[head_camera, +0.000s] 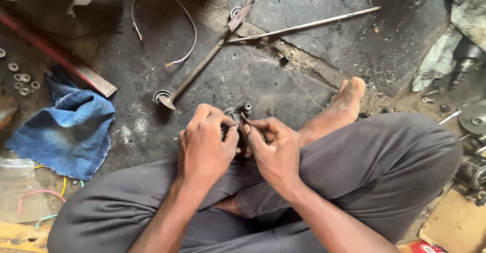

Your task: The person sits cross-legged on the workshop floor and works on a small engine component resting on their lap, fitting and pressing parts together by hand and using a small hand tool to adjust the assembly. They turn the housing over and reposition it while continuing to work the part.

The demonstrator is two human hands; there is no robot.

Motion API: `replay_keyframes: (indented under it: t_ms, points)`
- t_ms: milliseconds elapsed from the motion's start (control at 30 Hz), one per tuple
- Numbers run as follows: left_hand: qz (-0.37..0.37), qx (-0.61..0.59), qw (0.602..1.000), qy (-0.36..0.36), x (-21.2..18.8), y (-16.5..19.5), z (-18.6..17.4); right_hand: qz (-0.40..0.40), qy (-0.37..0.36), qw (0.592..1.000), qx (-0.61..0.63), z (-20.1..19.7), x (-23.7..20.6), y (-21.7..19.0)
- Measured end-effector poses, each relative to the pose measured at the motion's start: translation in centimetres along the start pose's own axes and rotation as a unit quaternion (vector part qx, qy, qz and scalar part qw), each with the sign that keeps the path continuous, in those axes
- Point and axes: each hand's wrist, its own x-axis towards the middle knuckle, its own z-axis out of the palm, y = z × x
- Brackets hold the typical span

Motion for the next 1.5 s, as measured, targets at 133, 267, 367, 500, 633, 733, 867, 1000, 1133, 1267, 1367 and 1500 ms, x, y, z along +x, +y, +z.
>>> replay_keyframes:
  t_ms: [133, 267, 367, 500, 633, 733, 867, 1000, 1133, 1267, 1367, 1500]
  points:
    - [-0.007, 0.007, 1.000, -0.013, 0.0, -0.1, 0.1, -0.037, 0.012, 0.994, -0.099, 0.2, 0.1, 0.3]
    - [0.019, 0.014, 1.000, 0.008, 0.4, 0.0, 0.1, -0.053, 0.011, 0.996, -0.076, 0.4, 0.2, 0.5]
    - [0.022, 0.025, 0.999, 0.014, 0.2, 0.1, 0.1, -0.034, -0.017, 0.995, -0.087, 0.2, 0.1, 0.5]
    - [0.003, 0.006, 1.000, 0.004, 0.2, 0.1, 0.3, -0.027, -0.018, 0.999, -0.029, 0.0, 0.2, 0.5]
    - [0.007, 0.009, 1.000, 0.001, 0.1, 0.1, 0.3, -0.136, 0.012, 0.979, -0.150, 0.2, 0.3, 0.4]
    - [0.003, -0.009, 1.000, 0.008, 0.3, 0.2, 0.2, -0.061, 0.000, 0.994, -0.091, 0.3, 0.2, 0.0]
    - [0.001, 0.000, 1.000, 0.011, 0.4, 0.3, 0.2, -0.067, 0.000, 0.987, -0.148, 0.0, -0.2, -0.4]
    - [0.011, -0.009, 1.000, 0.015, 0.5, 0.1, 0.2, -0.045, -0.027, 0.990, -0.130, -0.4, -0.1, -0.3]
    - [-0.022, -0.023, 0.999, 0.002, 0.6, -0.1, 0.1, 0.037, -0.073, 0.995, 0.060, -0.7, 0.6, 0.5]
    - [-0.033, -0.008, 0.999, -0.006, 0.7, -0.1, -0.1, 0.066, -0.095, 0.986, 0.122, -1.1, 0.9, 1.1]
    - [-0.040, -0.010, 0.999, -0.012, 0.8, 0.0, -0.1, 0.098, -0.079, 0.989, 0.074, -1.0, 0.8, 1.1]
    - [-0.033, -0.006, 0.999, -0.014, 0.8, 0.0, -0.2, 0.076, -0.070, 0.993, 0.065, -0.5, 0.9, 0.9]
